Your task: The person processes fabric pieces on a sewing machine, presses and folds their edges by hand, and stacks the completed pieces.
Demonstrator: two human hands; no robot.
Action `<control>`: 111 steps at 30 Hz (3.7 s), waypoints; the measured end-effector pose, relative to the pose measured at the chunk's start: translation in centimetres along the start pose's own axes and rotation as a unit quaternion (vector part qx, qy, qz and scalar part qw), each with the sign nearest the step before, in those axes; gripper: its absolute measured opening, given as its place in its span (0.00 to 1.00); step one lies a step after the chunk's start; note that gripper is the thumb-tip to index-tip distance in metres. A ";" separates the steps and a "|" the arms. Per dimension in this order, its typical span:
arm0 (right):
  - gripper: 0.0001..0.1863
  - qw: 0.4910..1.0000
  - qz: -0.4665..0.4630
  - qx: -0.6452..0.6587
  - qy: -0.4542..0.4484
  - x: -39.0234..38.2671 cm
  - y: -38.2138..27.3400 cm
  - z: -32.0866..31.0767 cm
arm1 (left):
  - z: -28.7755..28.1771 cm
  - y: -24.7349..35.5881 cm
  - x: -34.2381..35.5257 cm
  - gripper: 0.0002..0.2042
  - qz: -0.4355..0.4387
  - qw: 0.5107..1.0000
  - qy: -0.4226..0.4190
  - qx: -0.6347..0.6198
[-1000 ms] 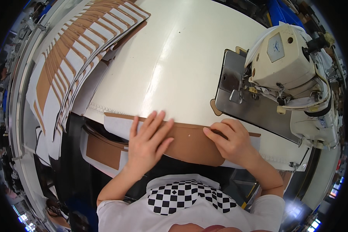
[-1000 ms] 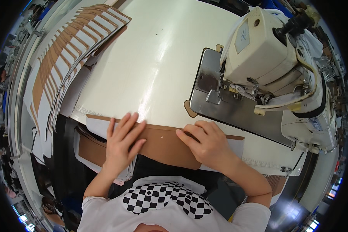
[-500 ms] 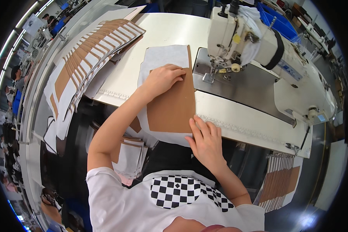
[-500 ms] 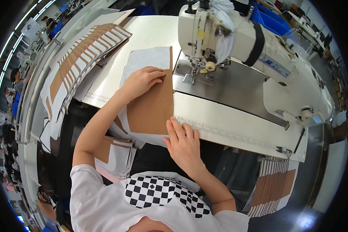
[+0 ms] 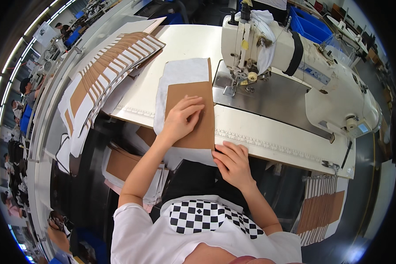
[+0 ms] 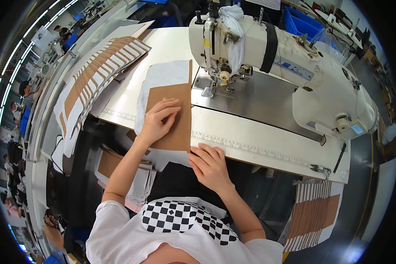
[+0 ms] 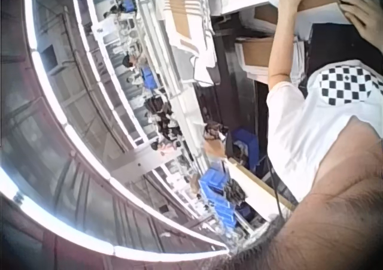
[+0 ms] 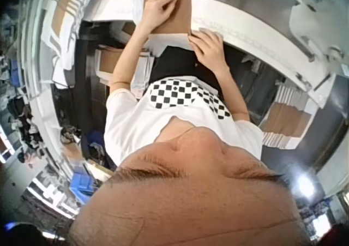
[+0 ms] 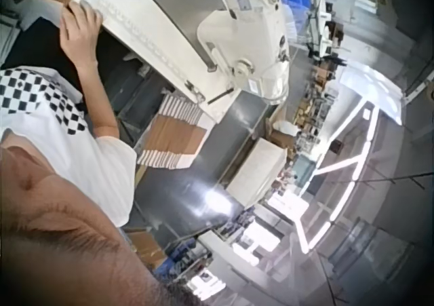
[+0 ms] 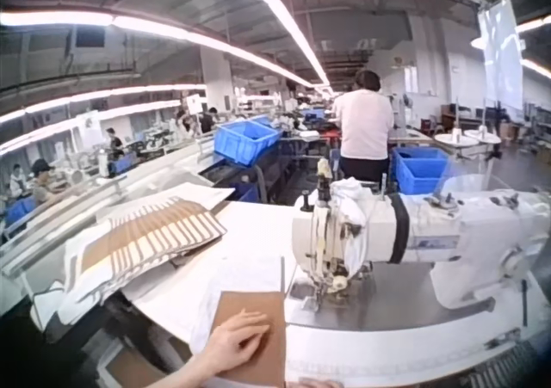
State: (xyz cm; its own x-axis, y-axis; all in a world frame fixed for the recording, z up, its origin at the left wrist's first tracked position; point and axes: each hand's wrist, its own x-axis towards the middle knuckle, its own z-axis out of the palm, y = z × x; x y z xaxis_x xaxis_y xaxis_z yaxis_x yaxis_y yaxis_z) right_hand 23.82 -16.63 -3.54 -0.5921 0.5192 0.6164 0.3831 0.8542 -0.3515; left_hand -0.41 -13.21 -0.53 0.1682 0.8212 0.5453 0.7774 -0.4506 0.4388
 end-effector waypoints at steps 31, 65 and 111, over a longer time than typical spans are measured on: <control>0.12 0.991 0.120 0.005 -0.052 3.9 5.5 -0.8 | -37.0 -1.2 -14.2 0.17 -0.016 0.710 0.703 -0.036; 0.11 0.988 0.102 -0.105 -0.045 6.0 4.3 -0.9 | -45.0 -21.9 -38.3 0.29 -0.584 0.607 0.264 0.469; 0.12 0.977 0.199 -0.046 -0.054 5.4 3.6 -0.3 | -30.5 -17.5 -12.1 0.06 -0.337 0.930 0.010 0.143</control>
State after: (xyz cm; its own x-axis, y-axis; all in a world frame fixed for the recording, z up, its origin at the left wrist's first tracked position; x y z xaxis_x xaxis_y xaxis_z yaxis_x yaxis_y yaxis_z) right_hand 22.22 -10.74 -1.30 -0.4527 0.8144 0.3632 0.6575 0.5800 -0.4810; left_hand -34.56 -25.90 6.99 -0.4256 0.8753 0.2295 0.8323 0.2791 0.4790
